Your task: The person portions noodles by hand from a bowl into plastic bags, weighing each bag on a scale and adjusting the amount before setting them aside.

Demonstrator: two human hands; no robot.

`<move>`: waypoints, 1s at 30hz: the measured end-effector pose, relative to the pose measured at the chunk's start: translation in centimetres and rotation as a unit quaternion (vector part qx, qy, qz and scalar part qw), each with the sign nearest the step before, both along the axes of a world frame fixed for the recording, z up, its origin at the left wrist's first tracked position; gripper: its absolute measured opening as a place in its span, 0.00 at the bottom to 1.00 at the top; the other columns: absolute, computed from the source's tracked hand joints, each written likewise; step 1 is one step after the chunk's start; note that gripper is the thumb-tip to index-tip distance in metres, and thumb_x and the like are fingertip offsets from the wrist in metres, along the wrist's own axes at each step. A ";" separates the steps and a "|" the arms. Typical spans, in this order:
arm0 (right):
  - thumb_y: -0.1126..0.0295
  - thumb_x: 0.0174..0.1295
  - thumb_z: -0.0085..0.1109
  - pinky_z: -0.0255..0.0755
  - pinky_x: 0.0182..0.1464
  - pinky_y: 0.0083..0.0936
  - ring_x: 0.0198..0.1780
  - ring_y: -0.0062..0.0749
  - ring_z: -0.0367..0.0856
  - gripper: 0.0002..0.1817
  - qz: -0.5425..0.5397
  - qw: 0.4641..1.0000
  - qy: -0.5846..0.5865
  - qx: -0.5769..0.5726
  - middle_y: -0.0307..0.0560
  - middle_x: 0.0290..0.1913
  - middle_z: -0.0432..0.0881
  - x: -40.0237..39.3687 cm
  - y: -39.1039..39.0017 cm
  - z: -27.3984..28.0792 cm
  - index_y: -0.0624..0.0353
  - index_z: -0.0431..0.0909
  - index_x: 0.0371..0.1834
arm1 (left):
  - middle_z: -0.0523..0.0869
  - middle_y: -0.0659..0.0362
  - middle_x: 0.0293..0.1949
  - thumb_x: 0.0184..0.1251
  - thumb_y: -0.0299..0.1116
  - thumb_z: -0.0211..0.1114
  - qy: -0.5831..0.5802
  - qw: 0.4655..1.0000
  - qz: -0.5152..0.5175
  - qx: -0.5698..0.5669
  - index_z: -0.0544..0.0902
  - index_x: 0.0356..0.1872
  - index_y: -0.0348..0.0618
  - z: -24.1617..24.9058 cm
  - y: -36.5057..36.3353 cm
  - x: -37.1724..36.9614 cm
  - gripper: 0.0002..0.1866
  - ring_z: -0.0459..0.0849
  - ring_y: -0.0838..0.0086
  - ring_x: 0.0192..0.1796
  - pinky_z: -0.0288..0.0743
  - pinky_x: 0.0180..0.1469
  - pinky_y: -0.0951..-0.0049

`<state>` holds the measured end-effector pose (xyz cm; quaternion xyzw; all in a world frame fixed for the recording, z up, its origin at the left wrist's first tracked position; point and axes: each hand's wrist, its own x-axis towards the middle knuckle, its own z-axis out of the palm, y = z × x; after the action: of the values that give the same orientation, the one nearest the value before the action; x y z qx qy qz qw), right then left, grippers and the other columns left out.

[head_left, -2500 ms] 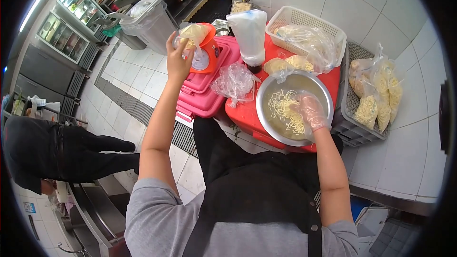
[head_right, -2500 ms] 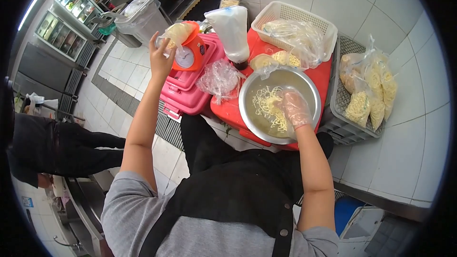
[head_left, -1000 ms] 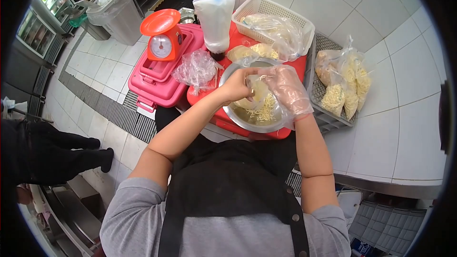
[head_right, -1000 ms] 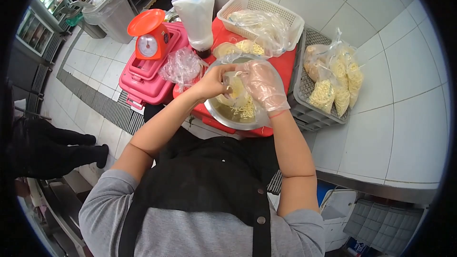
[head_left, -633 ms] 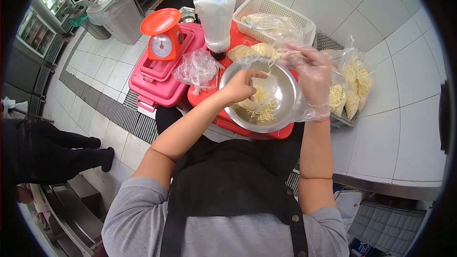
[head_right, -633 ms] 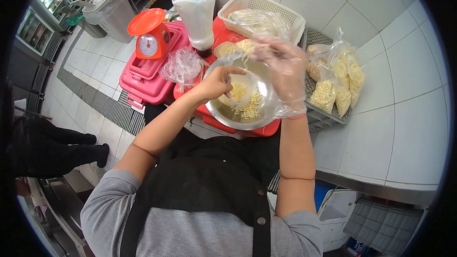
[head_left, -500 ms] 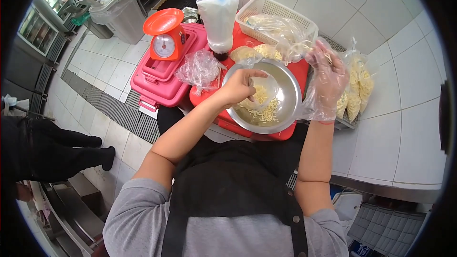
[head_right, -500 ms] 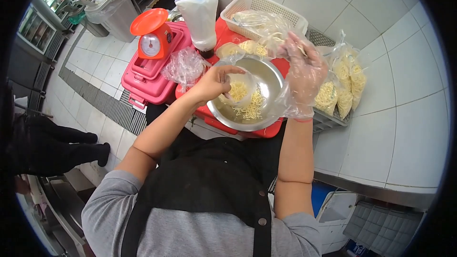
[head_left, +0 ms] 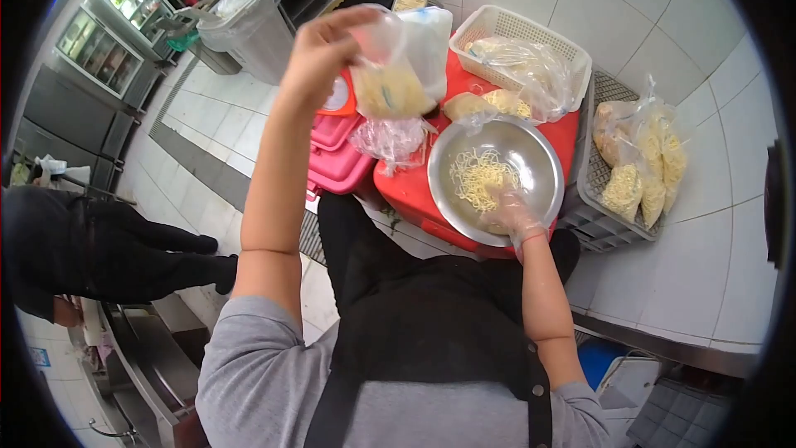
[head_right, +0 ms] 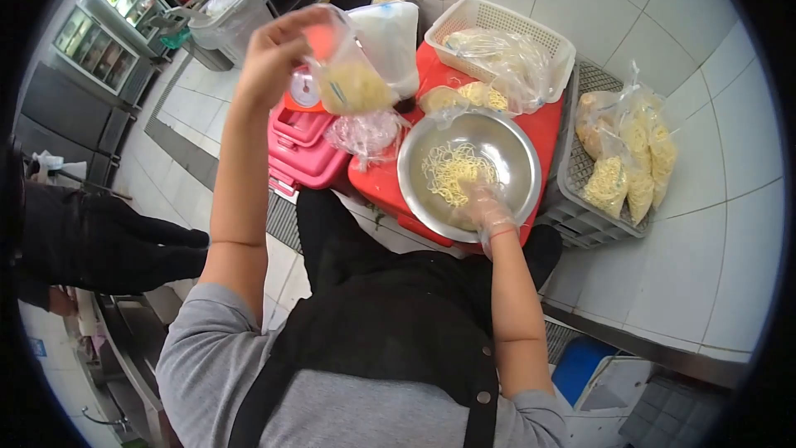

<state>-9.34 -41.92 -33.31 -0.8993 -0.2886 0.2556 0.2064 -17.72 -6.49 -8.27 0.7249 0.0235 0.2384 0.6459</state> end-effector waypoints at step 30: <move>0.65 0.54 0.71 0.57 0.79 0.50 0.78 0.53 0.65 0.34 0.038 0.994 -0.081 -0.058 0.68 0.72 0.73 -1.2 1.0 0.3 0.49 0.79 0.69 | 0.81 0.52 0.62 0.68 0.20 0.68 -0.152 0.853 0.422 0.268 0.89 0.54 0.44 -16.8 9.3 -3.2 0.15 0.79 0.82 0.38 0.79 0.33 0.82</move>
<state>-10.55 -40.94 -32.97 -0.9160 -0.3228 0.2055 0.1203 -20.89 2.78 -25.09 0.7447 0.1638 0.5925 0.2598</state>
